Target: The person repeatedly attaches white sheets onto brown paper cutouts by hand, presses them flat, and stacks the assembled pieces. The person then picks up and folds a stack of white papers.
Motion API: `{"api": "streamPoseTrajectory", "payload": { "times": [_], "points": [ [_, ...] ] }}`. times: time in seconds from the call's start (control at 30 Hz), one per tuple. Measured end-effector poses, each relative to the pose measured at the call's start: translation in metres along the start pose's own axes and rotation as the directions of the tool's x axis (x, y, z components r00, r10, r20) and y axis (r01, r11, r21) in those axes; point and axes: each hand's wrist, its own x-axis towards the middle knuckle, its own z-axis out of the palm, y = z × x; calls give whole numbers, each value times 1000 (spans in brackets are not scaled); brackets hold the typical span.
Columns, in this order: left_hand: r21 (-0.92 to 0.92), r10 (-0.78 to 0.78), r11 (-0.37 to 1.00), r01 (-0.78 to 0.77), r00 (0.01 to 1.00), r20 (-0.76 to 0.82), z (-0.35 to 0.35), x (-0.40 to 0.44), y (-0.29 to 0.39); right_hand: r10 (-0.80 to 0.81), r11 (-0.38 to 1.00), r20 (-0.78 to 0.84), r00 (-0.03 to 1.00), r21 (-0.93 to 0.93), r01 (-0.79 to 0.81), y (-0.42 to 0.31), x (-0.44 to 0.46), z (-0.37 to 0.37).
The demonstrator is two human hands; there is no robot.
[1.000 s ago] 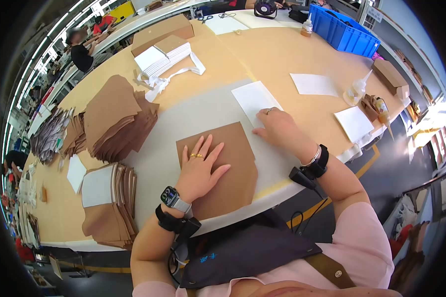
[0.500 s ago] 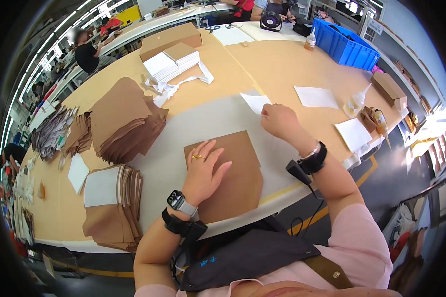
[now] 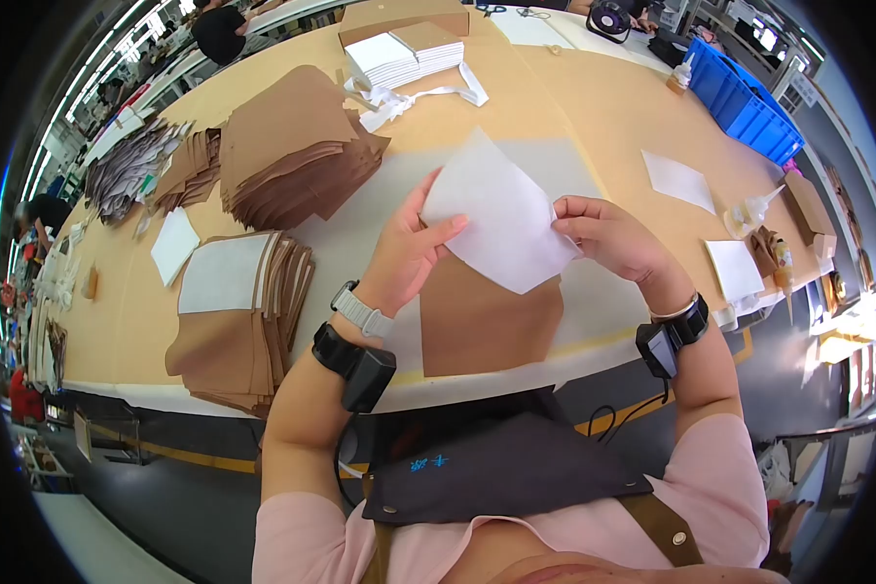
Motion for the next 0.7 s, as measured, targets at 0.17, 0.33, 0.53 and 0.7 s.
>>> {"api": "streamPoseTrajectory", "payload": {
  "times": [0.17, 0.33, 0.53, 0.7],
  "points": [
    [278, 127, 957, -83, 981, -147, -3, 0, 1, 39, 996, -20, 999, -75, -40, -5, -9, 8],
    [295, 192, 945, -142, 970, -148, -4, 1, 1, 95, 977, -16, 995, -193, -96, -15, -16, 10],
    [484, 101, 869, -100, 995, 25, 6, -5, 11, -549, 480, -165, 819, -865, 147, -26, -10, 26],
    [662, 16, 735, -144, 981, 196, 27, -16, 12, -581, 324, 109, 807, -878, 352, -70, -1, 60]
  ]
}}
